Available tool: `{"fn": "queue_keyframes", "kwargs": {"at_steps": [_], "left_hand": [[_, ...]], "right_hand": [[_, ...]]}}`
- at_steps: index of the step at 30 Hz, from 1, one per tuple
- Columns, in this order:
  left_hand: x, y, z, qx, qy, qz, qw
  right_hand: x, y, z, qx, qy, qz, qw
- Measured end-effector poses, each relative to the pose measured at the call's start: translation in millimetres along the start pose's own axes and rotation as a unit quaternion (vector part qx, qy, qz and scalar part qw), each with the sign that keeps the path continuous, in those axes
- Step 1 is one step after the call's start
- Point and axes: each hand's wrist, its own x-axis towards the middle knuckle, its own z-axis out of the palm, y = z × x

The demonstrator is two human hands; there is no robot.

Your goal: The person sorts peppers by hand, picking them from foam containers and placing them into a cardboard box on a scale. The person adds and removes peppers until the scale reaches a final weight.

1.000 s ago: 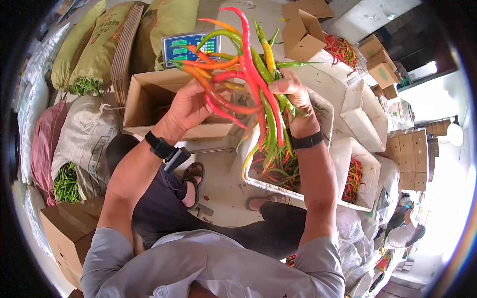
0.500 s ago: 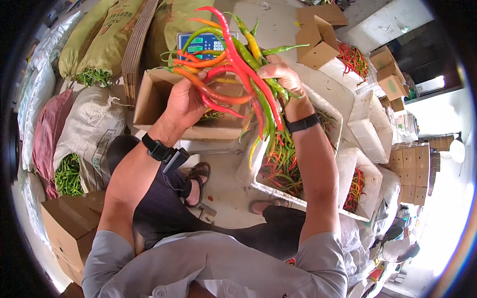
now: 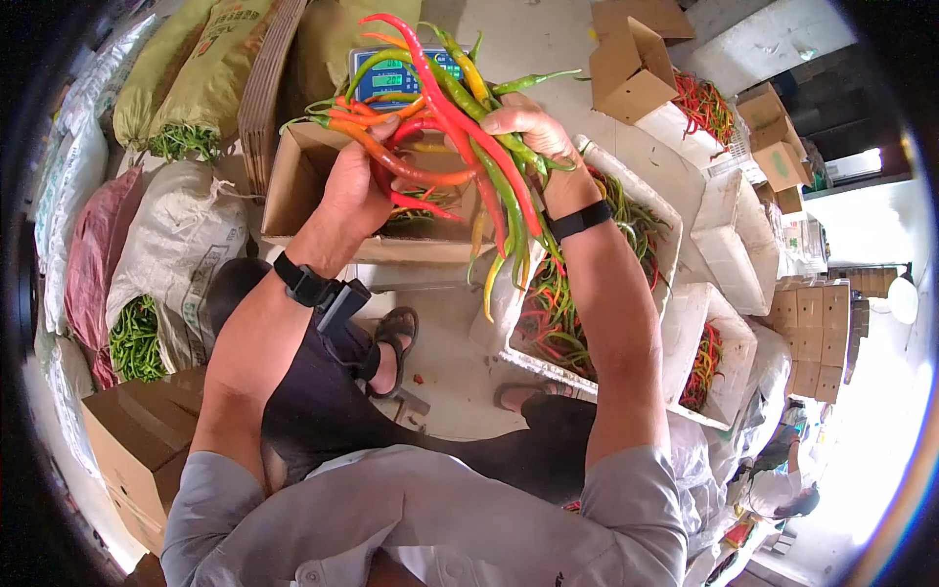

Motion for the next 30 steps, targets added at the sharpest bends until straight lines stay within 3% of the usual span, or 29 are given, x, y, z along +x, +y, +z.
{"fn": "queue_keyframes", "kwargs": {"at_steps": [11, 14, 16, 18, 20, 21, 28, 30], "left_hand": [[4, -1, -7, 0.009, -0.035, -0.004, 0.999], [-1, 0, -3, 0.056, 0.016, 0.0, 0.998], [-8, 6, 0, 0.136, 0.064, -0.039, 0.988], [-3, 4, -1, 0.144, 0.09, -0.019, 0.985], [-9, 9, -4, 0.242, 0.162, -0.092, 0.952], [-9, 6, -5, 0.232, 0.16, -0.09, 0.955], [-12, 1, -10, 0.275, 0.149, -0.159, 0.937], [-13, -2, -9, 0.287, 0.147, -0.096, 0.942]], "right_hand": [[4, 5, 0, 0.023, -0.003, 0.026, 0.999], [7, 11, -2, 0.047, -0.029, 0.02, 0.998], [3, 16, 7, 0.082, 0.029, 0.048, 0.995], [6, 21, 2, 0.071, 0.026, 0.046, 0.996], [7, 25, 2, 0.043, 0.012, 0.051, 0.998], [6, 27, 12, 0.065, 0.056, 0.032, 0.996], [11, 37, -5, 0.075, 0.016, 0.028, 0.997], [12, 39, -9, 0.075, 0.009, 0.034, 0.997]]}}
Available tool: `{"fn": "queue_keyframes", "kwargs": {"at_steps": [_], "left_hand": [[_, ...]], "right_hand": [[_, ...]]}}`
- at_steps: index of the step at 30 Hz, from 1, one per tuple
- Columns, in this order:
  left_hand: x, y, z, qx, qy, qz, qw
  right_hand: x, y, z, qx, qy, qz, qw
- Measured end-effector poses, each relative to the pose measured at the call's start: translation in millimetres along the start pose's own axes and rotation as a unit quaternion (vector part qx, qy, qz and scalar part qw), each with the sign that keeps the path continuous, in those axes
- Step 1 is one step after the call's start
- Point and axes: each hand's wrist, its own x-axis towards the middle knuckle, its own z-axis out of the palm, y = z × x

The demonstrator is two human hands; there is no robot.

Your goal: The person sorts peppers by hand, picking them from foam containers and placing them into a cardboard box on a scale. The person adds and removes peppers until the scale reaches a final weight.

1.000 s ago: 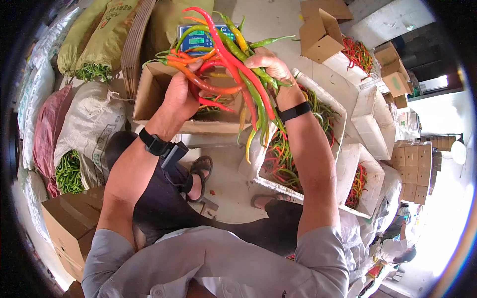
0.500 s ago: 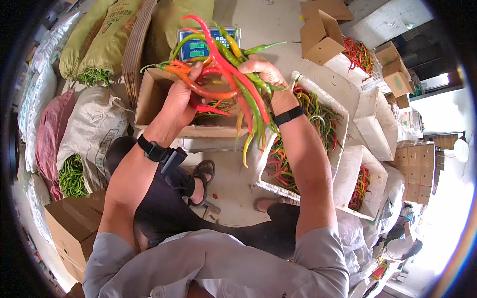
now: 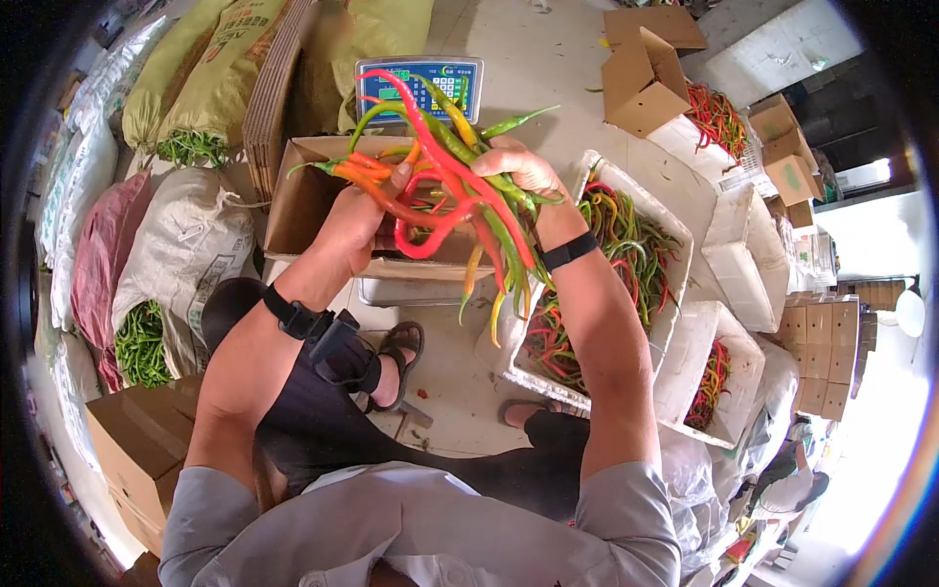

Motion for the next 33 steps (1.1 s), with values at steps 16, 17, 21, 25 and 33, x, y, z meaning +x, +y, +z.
{"fn": "queue_keyframes", "kwargs": {"at_steps": [16, 17, 21, 25, 33], "left_hand": [[7, 26, -22, 0.272, -0.093, 0.238, 0.928], [3, 29, -21, 0.272, -0.077, 0.222, 0.933], [-2, 36, -22, 0.268, -0.069, 0.194, 0.941], [5, 48, -41, 0.219, -0.011, 0.175, 0.96], [15, 48, -51, 0.364, -0.036, 0.256, 0.894]], "right_hand": [[13, 13, 15, 0.0, -0.035, 0.019, 0.999], [18, 14, 11, -0.014, -0.047, 0.02, 0.999], [17, 19, 11, 0.021, -0.046, 0.025, 0.998], [14, 19, 0, 0.019, -0.046, 0.016, 0.999], [13, 28, -15, 0.033, -0.05, 0.02, 0.998]]}}
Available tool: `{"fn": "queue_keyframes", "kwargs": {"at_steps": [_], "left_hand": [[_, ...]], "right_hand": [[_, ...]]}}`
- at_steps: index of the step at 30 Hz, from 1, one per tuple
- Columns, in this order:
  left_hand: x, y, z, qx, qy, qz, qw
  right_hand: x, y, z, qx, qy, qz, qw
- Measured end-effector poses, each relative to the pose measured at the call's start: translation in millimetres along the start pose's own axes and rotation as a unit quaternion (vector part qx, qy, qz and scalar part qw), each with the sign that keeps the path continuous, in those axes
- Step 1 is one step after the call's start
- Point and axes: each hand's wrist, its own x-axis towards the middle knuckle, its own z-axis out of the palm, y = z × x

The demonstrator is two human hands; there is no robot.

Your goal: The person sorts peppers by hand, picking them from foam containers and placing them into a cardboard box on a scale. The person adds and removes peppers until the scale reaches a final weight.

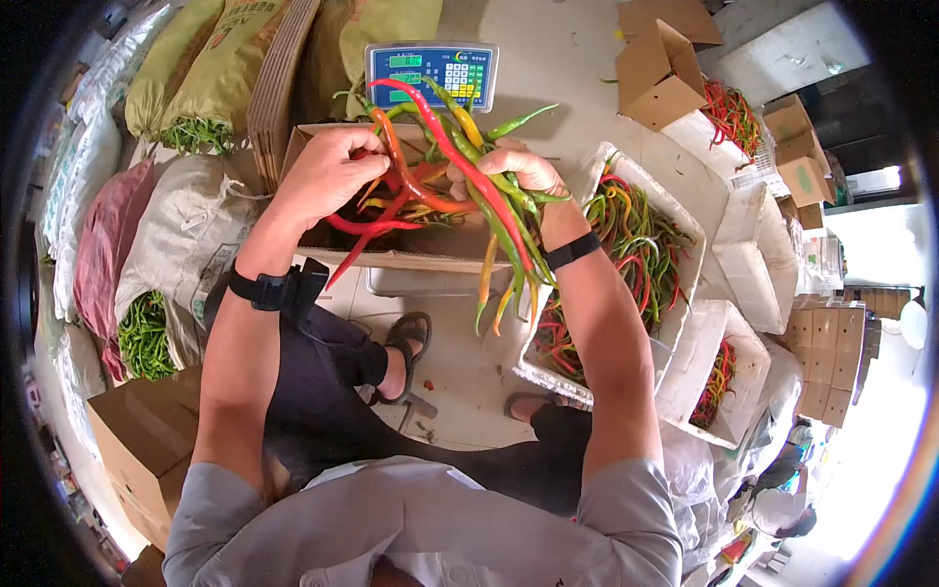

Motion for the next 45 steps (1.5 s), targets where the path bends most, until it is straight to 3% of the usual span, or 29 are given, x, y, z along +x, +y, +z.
{"fn": "queue_keyframes", "kwargs": {"at_steps": [2, 5, 6, 7, 10, 13, 15, 17, 20, 23, 25, 27, 30, 31, 32, 35, 37, 39, 41, 43, 45], "left_hand": [[0, 5, -4, 0.127, -0.009, 0.059, 0.99], [-3, 7, -17, 0.2, -0.003, 0.079, 0.977], [-4, 15, -28, 0.232, 0.001, 0.039, 0.972], [-8, 21, -39, 0.206, 0.002, 0.011, 0.979], [-17, 22, -76, 0.198, 0.062, 0.051, 0.977], [-31, 21, -96, 0.167, 0.051, 0.087, 0.981], [-50, 46, -98, 0.057, 0.006, -0.038, 0.998], [-49, 38, -98, 0.044, 0.008, -0.032, 0.998], [-43, 36, -100, 0.111, 0.061, -0.038, 0.991], [-41, 36, -101, 0.185, 0.109, 0.021, 0.977], [-40, 36, -99, 0.267, 0.244, 0.082, 0.929], [-49, 54, -93, 0.217, 0.273, 0.044, 0.936], [-72, 84, -86, 0.05, 0.15, 0.053, 0.986], [-77, 86, -81, 0.05, 0.147, 0.054, 0.986], [-81, 88, -76, -0.01, 0.058, 0.08, 0.995], [-76, 87, -44, -0.071, -0.144, 0.177, 0.971], [-67, 91, -11, -0.012, -0.292, 0.219, 0.931], [-66, 78, 41, -0.024, -0.389, 0.199, 0.899], [-73, 53, 84, 0.006, -0.377, 0.277, 0.884], [-75, 44, 97, 0.008, -0.331, 0.249, 0.91], [-72, 46, 95, 0.012, -0.287, 0.224, 0.931]], "right_hand": [[5, 3, -6, -0.002, -0.005, 0.003, 1.0], [7, 6, -11, 0.002, -0.002, 0.002, 1.0], [6, 7, -10, 0.014, -0.001, 0.002, 1.0], [5, 6, -10, 0.026, 0.001, 0.001, 1.0], [2, 1, -8, -0.002, 0.008, 0.013, 1.0], [2, -2, -10, -0.049, 0.006, 0.022, 0.999], [4, -1, -15, -0.077, 0.007, 0.025, 0.997], [5, 2, -17, -0.078, 0.016, 0.027, 0.996], [4, 5, -15, -0.069, 0.047, 0.015, 0.996], [4, 6, -18, -0.071, 0.048, 0.01, 0.996], [4, 9, -23, -0.072, 0.041, 0.013, 0.996], [5, 9, -24, -0.08, 0.033, 0.004, 0.996], [3, 6, -23, -0.103, 0.063, 0.012, 0.993], [2, 6, -23, -0.102, 0.066, 0.01, 0.993], [1, 6, -21, -0.108, 0.088, -0.006, 0.99], [0, 4, -12, -0.076, 0.095, 0.001, 0.993], [-3, -2, -7, -0.101, 0.033, 0.022, 0.994], [1, 5, -23, -0.118, 0.043, 0.018, 0.992], [3, 5, -26, -0.102, 0.038, 0.017, 0.994], [0, 6, -20, -0.078, 0.059, 0.015, 0.995], [0, 5, -21, -0.062, 0.021, 0.015, 0.998]]}}
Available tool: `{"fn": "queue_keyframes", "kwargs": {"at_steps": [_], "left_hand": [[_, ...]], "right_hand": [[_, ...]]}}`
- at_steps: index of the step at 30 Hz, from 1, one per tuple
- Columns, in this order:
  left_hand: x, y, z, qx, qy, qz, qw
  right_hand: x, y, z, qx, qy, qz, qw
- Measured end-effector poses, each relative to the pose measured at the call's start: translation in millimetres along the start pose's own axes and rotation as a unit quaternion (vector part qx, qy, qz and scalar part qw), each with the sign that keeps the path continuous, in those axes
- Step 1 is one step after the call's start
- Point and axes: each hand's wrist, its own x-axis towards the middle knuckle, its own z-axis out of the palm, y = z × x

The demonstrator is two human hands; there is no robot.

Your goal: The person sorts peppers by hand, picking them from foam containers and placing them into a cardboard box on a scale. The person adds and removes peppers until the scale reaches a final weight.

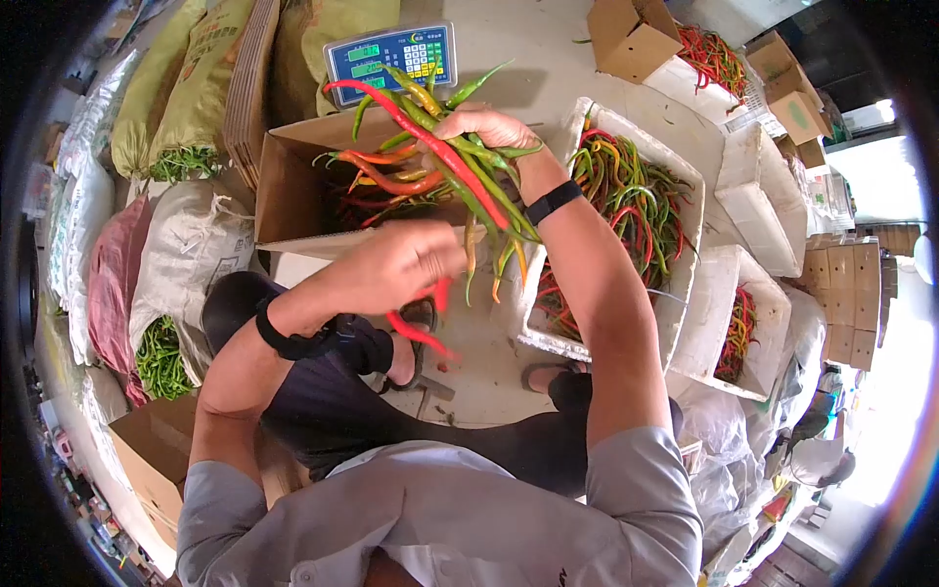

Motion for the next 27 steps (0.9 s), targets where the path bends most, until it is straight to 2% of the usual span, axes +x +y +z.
{"fn": "queue_keyframes", "kwargs": {"at_steps": [2, 3, 4, 6, 8, 10, 11, 12, 14, 15, 18, 20, 21, 27], "left_hand": [[2, 0, -16, -0.142, 0.136, -0.196, 0.961], [4, -13, -21, -0.156, 0.188, -0.233, 0.941], [5, -23, -25, -0.242, 0.256, -0.269, 0.896], [8, -35, -37, -0.357, 0.341, -0.29, 0.82], [8, -41, -46, -0.362, 0.365, -0.291, 0.807], [13, -42, -48, -0.398, 0.467, -0.217, 0.759], [12, -41, -51, -0.392, 0.481, -0.175, 0.764], [11, -42, -54, -0.391, 0.484, -0.174, 0.763], [9, -46, -58, -0.427, 0.515, -0.136, 0.731], [7, -45, -60, -0.438, 0.528, -0.143, 0.713], [3, -51, -66, -0.443, 0.528, -0.115, 0.716], [0, -49, -67, -0.453, 0.511, -0.083, 0.726], [0, -47, -68, -0.462, 0.492, -0.053, 0.735], [-2, -44, -68, -0.467, 0.481, -0.038, 0.741]], "right_hand": [[-6, 1, 1, -0.007, 0.013, -0.014, 1.0], [-8, 0, 1, -0.034, 0.034, -0.011, 0.999], [-8, -1, 2, -0.062, 0.054, -0.008, 0.997], [-11, -7, 12, -0.055, 0.017, -0.011, 0.998], [-12, -15, 20, -0.11, -0.062, -0.005, 0.992], [-14, -20, 34, -0.109, -0.065, -0.006, 0.992], [-12, -18, 32, -0.114, -0.059, -0.007, 0.992], [-10, -16, 29, -0.12, -0.05, -0.009, 0.991], [-9, -15, 29, -0.127, -0.052, -0.007, 0.991], [-10, -15, 33, -0.135, -0.038, -0.023, 0.99], [-10, -14, 31, -0.122, -0.029, -0.029, 0.992], [-7, -14, 24, -0.121, -0.031, 0.042, 0.991], [-8, -16, 27, -0.122, -0.03, 0.041, 0.991], [-9, -20, 31, -0.103, -0.044, 0.005, 0.994]]}}
